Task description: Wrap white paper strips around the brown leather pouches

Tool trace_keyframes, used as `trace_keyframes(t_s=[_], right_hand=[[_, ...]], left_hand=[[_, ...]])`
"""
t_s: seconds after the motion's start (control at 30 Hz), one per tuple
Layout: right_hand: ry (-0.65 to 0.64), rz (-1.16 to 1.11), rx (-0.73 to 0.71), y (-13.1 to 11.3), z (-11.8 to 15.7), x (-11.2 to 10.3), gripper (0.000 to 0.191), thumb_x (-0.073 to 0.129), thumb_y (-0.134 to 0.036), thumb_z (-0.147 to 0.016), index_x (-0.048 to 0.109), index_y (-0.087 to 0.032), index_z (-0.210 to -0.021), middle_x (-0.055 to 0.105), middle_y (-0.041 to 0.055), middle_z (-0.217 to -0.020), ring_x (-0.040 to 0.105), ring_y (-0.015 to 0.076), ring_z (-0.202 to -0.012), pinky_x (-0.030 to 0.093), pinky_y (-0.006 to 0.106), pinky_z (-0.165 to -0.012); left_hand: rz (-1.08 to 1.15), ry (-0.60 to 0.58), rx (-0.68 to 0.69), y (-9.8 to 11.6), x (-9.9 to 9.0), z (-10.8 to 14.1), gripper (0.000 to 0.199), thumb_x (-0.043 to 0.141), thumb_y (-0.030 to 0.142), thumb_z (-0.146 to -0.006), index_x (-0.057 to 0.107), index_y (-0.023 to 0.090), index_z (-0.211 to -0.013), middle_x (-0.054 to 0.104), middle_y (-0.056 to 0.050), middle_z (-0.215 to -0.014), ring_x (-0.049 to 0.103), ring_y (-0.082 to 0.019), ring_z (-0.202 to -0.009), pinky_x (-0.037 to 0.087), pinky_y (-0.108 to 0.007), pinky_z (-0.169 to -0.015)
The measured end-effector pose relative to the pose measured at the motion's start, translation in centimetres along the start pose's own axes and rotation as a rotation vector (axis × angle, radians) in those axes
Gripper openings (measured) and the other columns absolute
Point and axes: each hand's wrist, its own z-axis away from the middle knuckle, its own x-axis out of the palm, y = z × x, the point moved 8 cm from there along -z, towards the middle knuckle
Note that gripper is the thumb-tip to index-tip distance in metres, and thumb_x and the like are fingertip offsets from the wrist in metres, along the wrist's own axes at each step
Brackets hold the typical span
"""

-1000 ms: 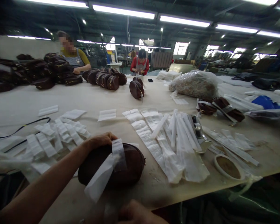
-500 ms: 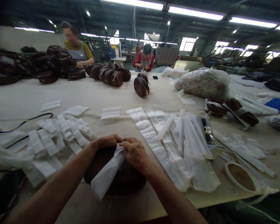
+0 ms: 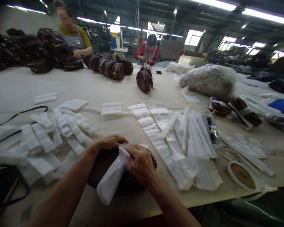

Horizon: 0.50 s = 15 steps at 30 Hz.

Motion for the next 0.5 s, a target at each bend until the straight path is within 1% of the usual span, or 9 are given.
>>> trace_keyframes(t_s=[0.17, 0.27, 0.33, 0.37, 0.43, 0.5], right_hand=[[0.111, -0.072, -0.059, -0.8, 0.7, -1.1, 0.034, 0.044, -0.006, -0.079, 0.068, -0.02, -0.098, 0.07, 0.0048, -0.094, 0.063, 0.0157, -0.089, 0.049, 0.026, -0.084], [0.157, -0.113, -0.026, -0.4, 1.0, -1.3, 0.024, 0.048, -0.012, -0.082, 0.068, -0.019, -0.095, 0.069, 0.0047, -0.09, 0.063, 0.0157, -0.083, 0.049, 0.025, -0.078], [0.156, -0.138, 0.019, 0.2, 1.0, -0.9, 0.016, 0.053, -0.019, -0.085, 0.067, -0.018, -0.092, 0.068, 0.003, -0.084, 0.062, 0.0145, -0.076, 0.048, 0.023, -0.072], [0.148, -0.146, 0.039, 0.5, 1.0, -0.7, 0.014, 0.054, -0.023, -0.086, 0.066, -0.018, -0.09, 0.067, 0.0019, -0.081, 0.06, 0.0136, -0.073, 0.046, 0.022, -0.069], [0.14, -0.154, 0.068, 0.9, 0.9, -0.4, 0.017, 0.053, -0.029, -0.089, 0.066, -0.018, -0.087, 0.065, 0.0002, -0.075, 0.057, 0.0119, -0.068, 0.044, 0.021, -0.065], [0.142, -0.164, 0.08, 1.0, 0.9, -0.3, 0.02, 0.051, -0.032, -0.09, 0.066, -0.018, -0.087, 0.064, 0.0002, -0.075, 0.056, 0.0117, -0.068, 0.043, 0.021, -0.065]], left_hand=[[-0.122, 0.051, -0.029, 0.1, -0.6, 0.8, 0.034, 0.062, 0.033, -0.064, 0.069, 0.015, -0.092, 0.071, -0.003, -0.089, 0.061, -0.019, -0.084, 0.045, -0.022, -0.073], [-0.202, 0.09, -0.055, 0.4, -0.8, 0.9, 0.034, 0.063, 0.033, -0.064, 0.068, 0.016, -0.093, 0.07, -0.002, -0.085, 0.062, -0.018, -0.08, 0.045, -0.021, -0.069], [-0.269, 0.129, -0.069, 1.0, -1.1, 1.1, 0.029, 0.063, 0.03, -0.064, 0.067, 0.016, -0.089, 0.069, -0.002, -0.083, 0.062, -0.018, -0.078, 0.045, -0.022, -0.069], [-0.307, 0.159, -0.071, 1.5, -1.3, 1.4, 0.027, 0.063, 0.028, -0.064, 0.067, 0.016, -0.088, 0.068, -0.003, -0.083, 0.062, -0.019, -0.079, 0.045, -0.023, -0.071], [-0.382, 0.236, -0.055, 2.7, -1.7, 2.8, 0.026, 0.062, 0.025, -0.065, 0.066, 0.016, -0.089, 0.067, -0.006, -0.09, 0.061, -0.022, -0.087, 0.045, -0.028, -0.079], [-0.444, 0.31, -0.021, 4.0, -1.8, 5.2, 0.027, 0.061, 0.023, -0.067, 0.064, 0.016, -0.093, 0.064, -0.009, -0.101, 0.058, -0.026, -0.099, 0.042, -0.034, -0.089]])
